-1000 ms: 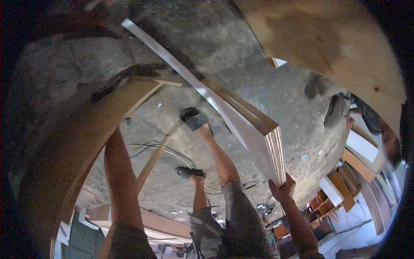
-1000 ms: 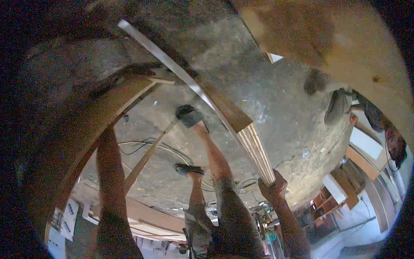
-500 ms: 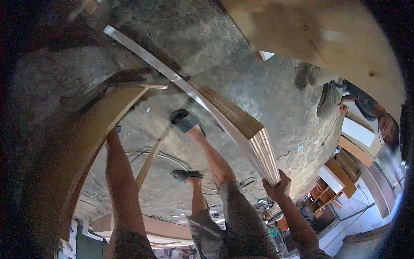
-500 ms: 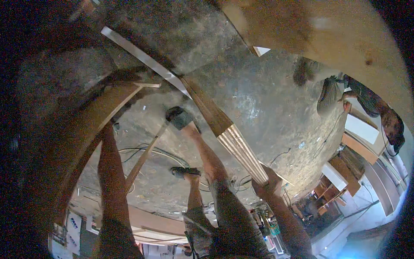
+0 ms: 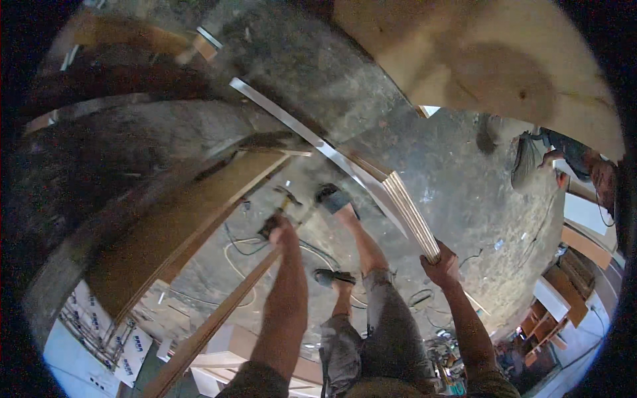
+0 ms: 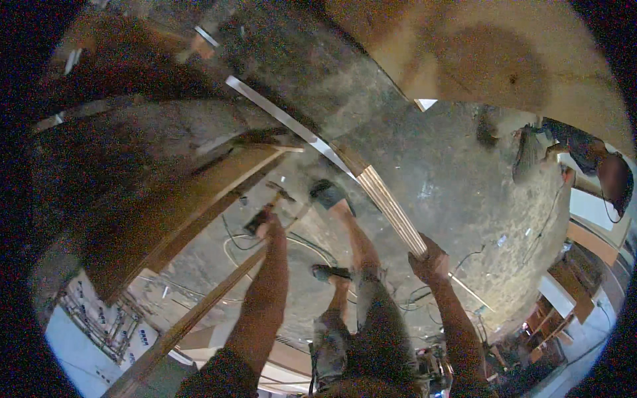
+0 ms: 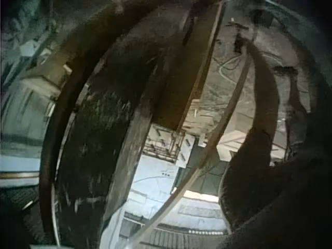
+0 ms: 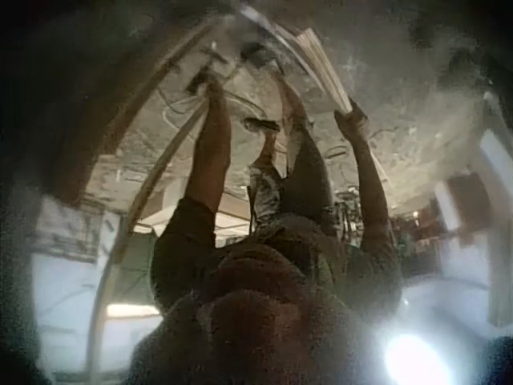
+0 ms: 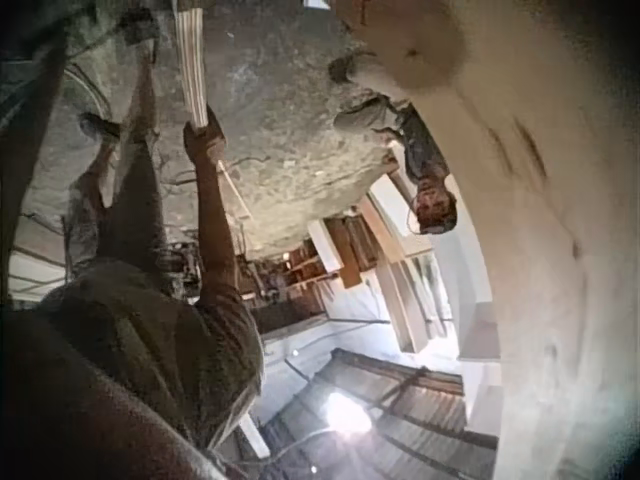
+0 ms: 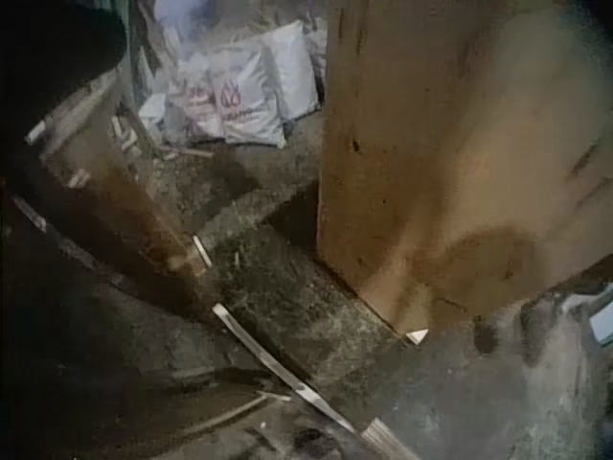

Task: The person measures a white wooden corner piece with a tape measure, holding the tape across the bottom edge of the board.

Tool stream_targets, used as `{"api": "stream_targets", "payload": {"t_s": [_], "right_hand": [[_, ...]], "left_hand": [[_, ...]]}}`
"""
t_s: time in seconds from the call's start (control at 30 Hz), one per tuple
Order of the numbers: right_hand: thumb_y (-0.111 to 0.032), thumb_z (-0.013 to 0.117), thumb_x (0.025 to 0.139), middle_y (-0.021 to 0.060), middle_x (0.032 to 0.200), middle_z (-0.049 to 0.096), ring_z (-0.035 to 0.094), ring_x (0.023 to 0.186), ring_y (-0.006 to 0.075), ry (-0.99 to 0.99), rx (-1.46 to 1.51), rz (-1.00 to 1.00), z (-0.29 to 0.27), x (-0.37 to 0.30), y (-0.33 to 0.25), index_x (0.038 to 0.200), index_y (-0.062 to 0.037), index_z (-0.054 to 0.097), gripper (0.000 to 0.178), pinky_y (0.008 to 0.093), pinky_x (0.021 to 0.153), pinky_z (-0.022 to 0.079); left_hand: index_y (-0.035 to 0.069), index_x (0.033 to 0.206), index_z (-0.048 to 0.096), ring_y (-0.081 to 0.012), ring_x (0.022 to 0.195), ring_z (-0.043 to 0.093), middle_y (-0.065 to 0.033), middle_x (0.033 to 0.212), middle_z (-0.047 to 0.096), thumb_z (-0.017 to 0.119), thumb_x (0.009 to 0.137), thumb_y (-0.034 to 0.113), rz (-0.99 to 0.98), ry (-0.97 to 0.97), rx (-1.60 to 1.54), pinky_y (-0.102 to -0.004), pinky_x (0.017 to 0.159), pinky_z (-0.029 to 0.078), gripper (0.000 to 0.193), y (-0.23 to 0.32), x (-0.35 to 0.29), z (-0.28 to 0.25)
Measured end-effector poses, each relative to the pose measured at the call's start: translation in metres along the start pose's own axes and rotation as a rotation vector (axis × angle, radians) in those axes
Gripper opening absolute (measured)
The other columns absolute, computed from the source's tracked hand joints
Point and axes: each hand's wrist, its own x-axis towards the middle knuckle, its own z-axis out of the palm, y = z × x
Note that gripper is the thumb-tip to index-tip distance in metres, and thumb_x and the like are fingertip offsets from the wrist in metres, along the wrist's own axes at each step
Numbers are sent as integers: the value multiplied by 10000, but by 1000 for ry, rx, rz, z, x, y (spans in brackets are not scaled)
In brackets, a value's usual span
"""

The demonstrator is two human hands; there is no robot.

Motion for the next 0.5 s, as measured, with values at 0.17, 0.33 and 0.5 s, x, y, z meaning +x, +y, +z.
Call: {"api": "stream_targets", "payload": {"t_s": [0.17, 0.33, 0.5], "right_hand": [[-307, 694, 784, 203, 952, 702, 692, 848, 394, -134, -104, 14, -16, -2, -11, 1324, -137, 550, 585, 487, 745, 562], [-284, 730, 755, 209, 897, 706, 690, 830, 412, -79, -113, -19, -14, 14, -37, 1323, -110, 550, 620, 497, 715, 566], [-281, 716, 757, 217, 889, 698, 690, 819, 407, 6, -20, -77, -19, 56, -84, 1263, -108, 565, 556, 501, 719, 561]], "left_hand": [[58, 1149, 611, -331, 1119, 576, -175, 1184, 631, 620, 902, 505, 120, -26, -671, -447, 942, 430, 511, -8, -123, -83], [72, 1032, 658, -297, 841, 673, -141, 965, 701, 706, 867, 332, 505, 72, -875, -392, 730, 520, 313, -51, -208, -164], [64, 935, 664, -300, 727, 685, -143, 783, 685, 744, 838, 289, 568, 10, -1023, -382, 665, 534, 258, -94, -287, -204]]}}
